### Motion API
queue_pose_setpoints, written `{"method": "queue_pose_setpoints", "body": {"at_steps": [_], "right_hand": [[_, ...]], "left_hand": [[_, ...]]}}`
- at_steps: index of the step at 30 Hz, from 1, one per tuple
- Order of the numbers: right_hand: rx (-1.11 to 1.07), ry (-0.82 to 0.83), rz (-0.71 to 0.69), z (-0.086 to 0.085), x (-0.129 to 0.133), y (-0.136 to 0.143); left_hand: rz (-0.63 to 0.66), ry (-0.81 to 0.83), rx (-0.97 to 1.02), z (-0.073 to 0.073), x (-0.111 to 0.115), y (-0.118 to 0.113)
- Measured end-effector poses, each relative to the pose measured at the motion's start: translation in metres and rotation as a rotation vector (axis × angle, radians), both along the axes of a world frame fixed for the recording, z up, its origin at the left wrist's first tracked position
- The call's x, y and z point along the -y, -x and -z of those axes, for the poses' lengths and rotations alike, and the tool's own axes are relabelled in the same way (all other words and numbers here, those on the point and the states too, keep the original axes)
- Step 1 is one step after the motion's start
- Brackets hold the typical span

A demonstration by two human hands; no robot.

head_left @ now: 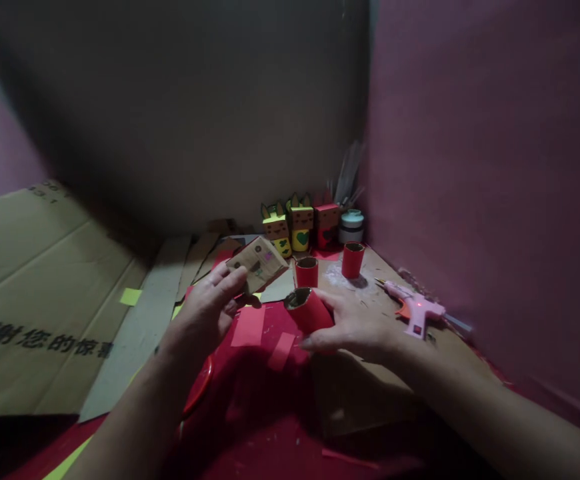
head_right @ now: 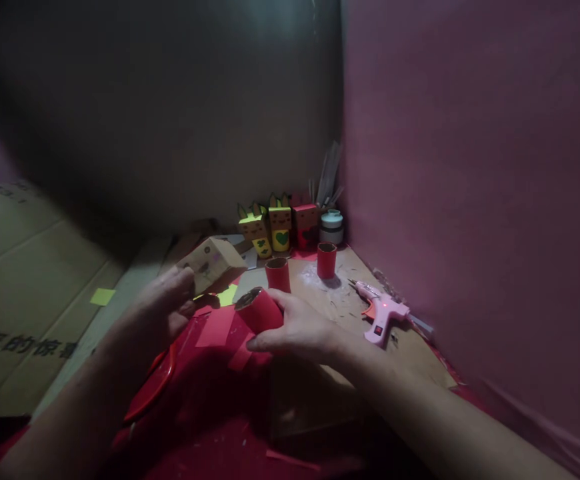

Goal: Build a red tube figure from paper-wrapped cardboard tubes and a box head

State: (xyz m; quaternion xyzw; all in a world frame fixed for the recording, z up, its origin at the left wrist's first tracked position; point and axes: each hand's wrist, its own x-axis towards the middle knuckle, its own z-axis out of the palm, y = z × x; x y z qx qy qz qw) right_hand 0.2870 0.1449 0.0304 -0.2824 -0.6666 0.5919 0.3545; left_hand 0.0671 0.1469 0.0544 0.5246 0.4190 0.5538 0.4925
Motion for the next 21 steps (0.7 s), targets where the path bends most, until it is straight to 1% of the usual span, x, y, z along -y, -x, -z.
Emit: {"method": "queue_pose_setpoints", "body": {"at_steps": [3,7,12,14,17,21], "right_hand": [[-0.083,0.09,-0.059,0.005,0.0,0.004],[-0.133,0.173,-0.062,0.01,0.003,0.004],[-0.295,0.371,-0.127,0.019,0.003,0.005],[-0.318,0.424,-0.137,0.023,0.003,0.005],[-0.313,0.459,-0.148,0.028,0.001,0.004],[-0.325,0.393,-0.158,0.03,0.0,0.001]], "left_hand": [[-0.034,0.03,-0.012,-0.002,0.005,-0.002],[-0.047,0.002,-0.104,0.0,0.007,-0.001],[-0.009,-0.019,-0.194,0.007,0.005,-0.004],[0.004,-0.015,-0.208,0.009,0.005,-0.005],[0.014,-0.019,-0.195,0.012,0.003,-0.005],[0.029,-0.017,-0.177,0.014,0.001,-0.002]]}}
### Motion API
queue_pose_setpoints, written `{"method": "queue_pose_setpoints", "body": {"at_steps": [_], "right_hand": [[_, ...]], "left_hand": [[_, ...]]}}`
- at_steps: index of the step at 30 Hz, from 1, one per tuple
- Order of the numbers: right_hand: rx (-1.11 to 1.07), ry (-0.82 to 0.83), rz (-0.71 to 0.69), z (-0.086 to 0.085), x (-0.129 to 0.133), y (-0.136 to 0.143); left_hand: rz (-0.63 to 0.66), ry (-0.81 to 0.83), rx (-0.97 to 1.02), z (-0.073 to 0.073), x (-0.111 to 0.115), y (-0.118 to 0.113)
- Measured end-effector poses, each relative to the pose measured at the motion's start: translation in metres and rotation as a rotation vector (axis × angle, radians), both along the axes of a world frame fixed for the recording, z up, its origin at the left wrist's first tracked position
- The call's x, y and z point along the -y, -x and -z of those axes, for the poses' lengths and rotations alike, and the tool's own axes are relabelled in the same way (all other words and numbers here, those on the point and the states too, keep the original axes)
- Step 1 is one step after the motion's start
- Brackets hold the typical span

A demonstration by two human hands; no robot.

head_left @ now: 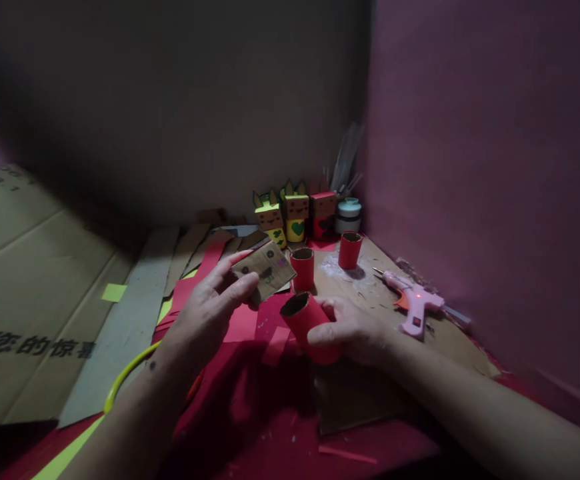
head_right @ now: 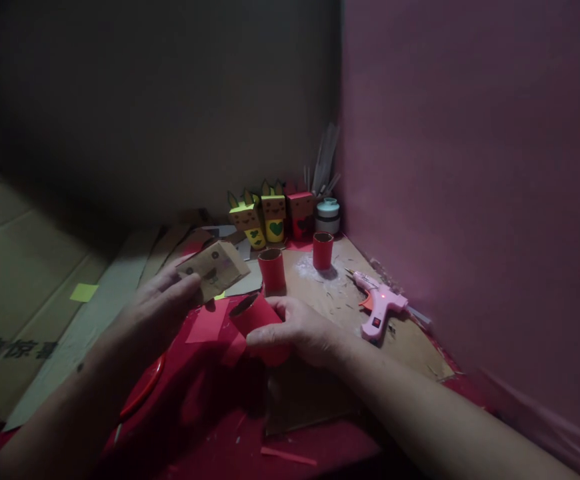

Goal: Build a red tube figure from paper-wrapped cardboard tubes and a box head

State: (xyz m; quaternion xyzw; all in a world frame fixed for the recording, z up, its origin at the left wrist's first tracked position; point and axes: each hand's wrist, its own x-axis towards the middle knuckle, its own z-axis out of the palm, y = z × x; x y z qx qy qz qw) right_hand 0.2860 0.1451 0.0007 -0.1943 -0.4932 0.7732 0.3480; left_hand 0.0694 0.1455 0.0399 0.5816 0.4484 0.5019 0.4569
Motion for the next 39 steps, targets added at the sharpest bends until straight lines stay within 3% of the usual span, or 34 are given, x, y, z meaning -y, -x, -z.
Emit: {"method": "queue_pose_setpoints", "body": {"at_steps": [7,17,27,39], "right_hand": [[0.02,0.036,0.027,0.001,-0.001,0.0],[0.077,-0.115,0.15,0.003,-0.001,0.0],[0.035,-0.043,0.079,-0.001,0.0,0.001],[0.049,0.058,0.035,0.004,-0.002,0.001]], "left_hand": [[-0.018,-0.027,-0.058,-0.003,0.008,-0.003],[-0.1,-0.033,-0.072,-0.001,0.007,0.0],[-0.03,-0.056,-0.1,-0.005,0.013,-0.005],[-0.099,-0.083,-0.33,-0.014,0.024,-0.015]]}}
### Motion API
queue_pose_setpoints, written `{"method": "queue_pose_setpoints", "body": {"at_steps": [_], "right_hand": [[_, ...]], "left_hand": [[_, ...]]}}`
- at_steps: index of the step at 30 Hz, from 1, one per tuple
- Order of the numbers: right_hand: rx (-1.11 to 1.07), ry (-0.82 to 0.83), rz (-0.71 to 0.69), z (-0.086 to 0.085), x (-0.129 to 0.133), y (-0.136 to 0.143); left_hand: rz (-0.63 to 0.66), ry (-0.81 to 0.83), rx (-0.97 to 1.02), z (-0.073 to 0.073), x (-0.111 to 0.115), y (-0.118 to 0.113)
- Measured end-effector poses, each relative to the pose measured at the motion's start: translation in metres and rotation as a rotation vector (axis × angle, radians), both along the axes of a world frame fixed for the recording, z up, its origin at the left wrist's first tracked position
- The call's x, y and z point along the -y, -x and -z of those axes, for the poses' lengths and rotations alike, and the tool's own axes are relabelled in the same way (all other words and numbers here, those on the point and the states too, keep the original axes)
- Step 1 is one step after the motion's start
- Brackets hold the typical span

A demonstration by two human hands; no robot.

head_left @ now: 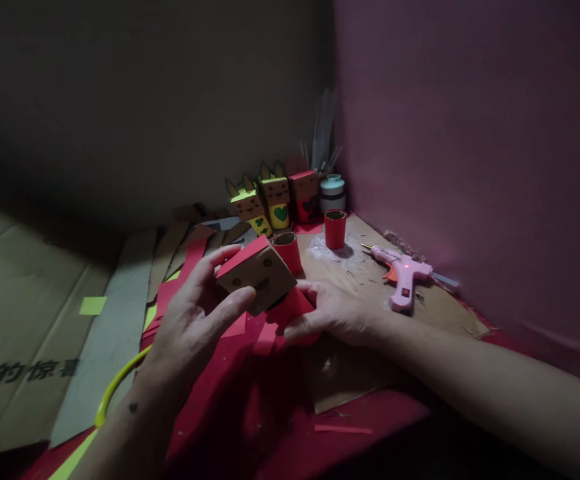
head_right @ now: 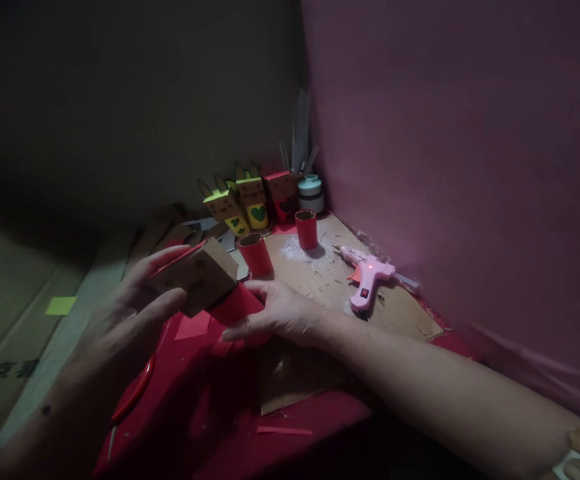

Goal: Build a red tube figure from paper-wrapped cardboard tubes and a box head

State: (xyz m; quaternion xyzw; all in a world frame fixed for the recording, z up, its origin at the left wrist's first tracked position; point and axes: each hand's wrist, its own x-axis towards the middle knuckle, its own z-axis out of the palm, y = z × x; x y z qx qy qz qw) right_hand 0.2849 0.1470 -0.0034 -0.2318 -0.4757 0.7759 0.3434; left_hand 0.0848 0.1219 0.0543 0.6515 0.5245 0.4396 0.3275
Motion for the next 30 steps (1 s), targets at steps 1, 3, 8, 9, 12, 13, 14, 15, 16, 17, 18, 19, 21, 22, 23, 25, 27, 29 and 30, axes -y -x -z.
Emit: {"method": "queue_pose_setpoints", "body": {"at_steps": [1,3,8,9,12,13,14,15,16,17,18,19,21,22,23,25,27,29,30], "right_hand": [[-0.004,0.002,-0.003,0.0002,-0.0001,-0.0002],[-0.033,0.011,-0.016,0.0011,-0.0005,-0.0007],[-0.074,0.044,-0.036,0.002,-0.0005,-0.0011],[-0.074,0.051,-0.033,0.0016,-0.0003,-0.0011],[-0.068,0.059,-0.025,0.0,0.0002,-0.0013],[-0.059,0.059,-0.022,-0.0005,0.0002,-0.0014],[-0.05,0.059,-0.02,-0.0008,0.0002,-0.0014],[-0.04,0.059,-0.015,-0.001,0.0001,-0.0015],[-0.032,0.058,-0.01,-0.001,0.0,-0.0014],[-0.028,0.056,-0.007,-0.0009,-0.0001,-0.0013],[-0.029,0.053,-0.003,-0.0006,-0.0002,-0.0012],[-0.03,0.048,0.0,-0.0004,-0.0002,-0.001],[-0.032,0.04,0.003,0.0,-0.0001,-0.0008],[-0.031,0.039,0.002,0.0,0.0,-0.0007],[-0.028,0.04,0.002,-0.0001,0.0002,-0.0007],[-0.021,0.045,0.003,-0.0006,0.0008,-0.0008],[-0.022,0.046,0.001,-0.001,0.0014,-0.001],[-0.024,0.04,-0.004,-0.0012,0.0018,-0.0009],[-0.023,0.038,-0.004,-0.0012,0.0019,-0.0009]], "left_hand": [[-0.002,-0.003,-0.002,0.0001,-0.0003,-0.0002],[-0.01,-0.001,-0.001,0.001,-0.0013,-0.0005],[-0.009,-0.019,0.009,0.0042,-0.004,-0.0005],[-0.004,-0.027,0.008,0.0045,-0.0043,-0.0006],[0.012,-0.028,-0.007,0.0042,-0.0045,-0.0013],[0.015,-0.024,-0.007,0.0039,-0.0044,-0.0016],[0.017,-0.018,-0.005,0.0035,-0.0043,-0.0019],[0.017,-0.012,-0.002,0.0031,-0.0041,-0.0022],[0.017,-0.009,0.001,0.0028,-0.0039,-0.0024],[0.017,-0.007,0.001,0.0027,-0.0037,-0.0026],[0.016,-0.007,-0.002,0.0026,-0.0036,-0.0027],[0.017,-0.009,-0.007,0.0026,-0.0035,-0.0027],[0.022,-0.01,-0.011,0.0028,-0.0035,-0.0025],[0.026,-0.008,-0.012,0.003,-0.0036,-0.0023],[0.03,-0.004,-0.013,0.0031,-0.0037,-0.0021],[0.035,0.004,-0.023,0.0033,-0.0038,-0.0016],[0.032,0.007,-0.044,0.0033,-0.0038,-0.0013],[0.03,0.001,-0.063,0.0031,-0.0038,-0.0015],[0.031,-0.006,-0.07,0.003,-0.0039,-0.0017]]}}
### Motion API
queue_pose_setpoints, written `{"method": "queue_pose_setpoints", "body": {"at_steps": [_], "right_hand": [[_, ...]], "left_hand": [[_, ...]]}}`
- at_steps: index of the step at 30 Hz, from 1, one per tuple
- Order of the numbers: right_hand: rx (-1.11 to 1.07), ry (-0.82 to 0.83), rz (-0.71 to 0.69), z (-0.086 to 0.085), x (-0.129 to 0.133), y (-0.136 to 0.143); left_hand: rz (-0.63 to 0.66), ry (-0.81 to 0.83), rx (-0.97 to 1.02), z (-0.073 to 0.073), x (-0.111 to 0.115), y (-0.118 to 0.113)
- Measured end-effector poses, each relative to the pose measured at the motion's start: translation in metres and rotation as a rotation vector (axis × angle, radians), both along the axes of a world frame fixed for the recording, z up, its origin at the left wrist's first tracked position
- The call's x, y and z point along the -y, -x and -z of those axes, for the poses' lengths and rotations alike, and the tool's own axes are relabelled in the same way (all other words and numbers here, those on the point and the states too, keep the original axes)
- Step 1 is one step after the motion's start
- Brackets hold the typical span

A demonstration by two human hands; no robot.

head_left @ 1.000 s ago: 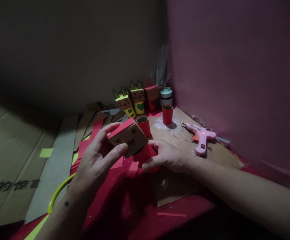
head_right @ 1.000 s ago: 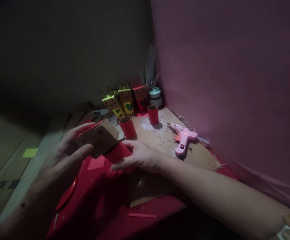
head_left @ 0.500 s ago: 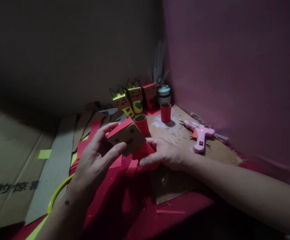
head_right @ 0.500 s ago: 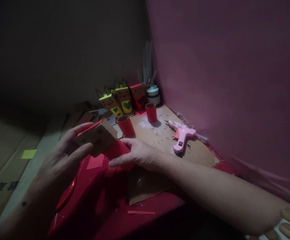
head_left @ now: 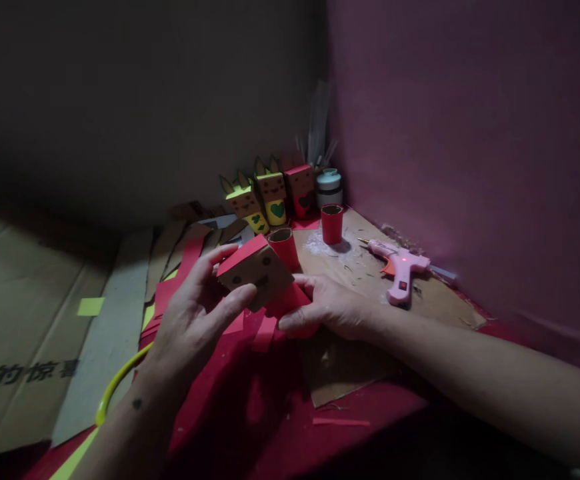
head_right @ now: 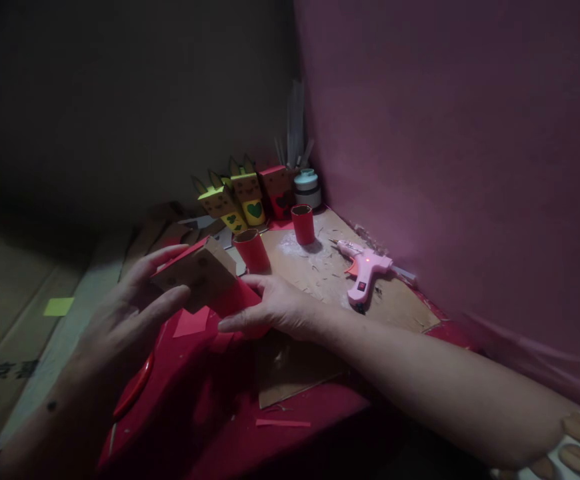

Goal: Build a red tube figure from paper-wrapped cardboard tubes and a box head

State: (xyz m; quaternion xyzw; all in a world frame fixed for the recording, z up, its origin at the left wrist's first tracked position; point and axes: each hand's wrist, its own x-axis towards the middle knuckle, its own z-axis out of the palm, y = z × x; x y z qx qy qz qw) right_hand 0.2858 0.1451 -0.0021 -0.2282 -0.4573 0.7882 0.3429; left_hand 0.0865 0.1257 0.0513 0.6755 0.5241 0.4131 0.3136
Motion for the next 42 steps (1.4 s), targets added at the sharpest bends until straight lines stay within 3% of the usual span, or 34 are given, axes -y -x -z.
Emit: {"method": "queue_pose_setpoints", "body": {"at_steps": [23,33,42], "right_hand": [[-0.01,-0.046,0.058,0.004,-0.001,0.002],[0.019,-0.068,0.047,0.0,-0.001,0.001],[0.014,-0.094,0.091,0.003,-0.011,-0.005]], "left_hand": [[0.104,-0.039,-0.027,0.005,-0.009,0.005],[0.08,-0.032,-0.036,0.002,-0.009,0.002],[0.175,-0.076,-0.109,-0.012,-0.028,-0.006]]}}
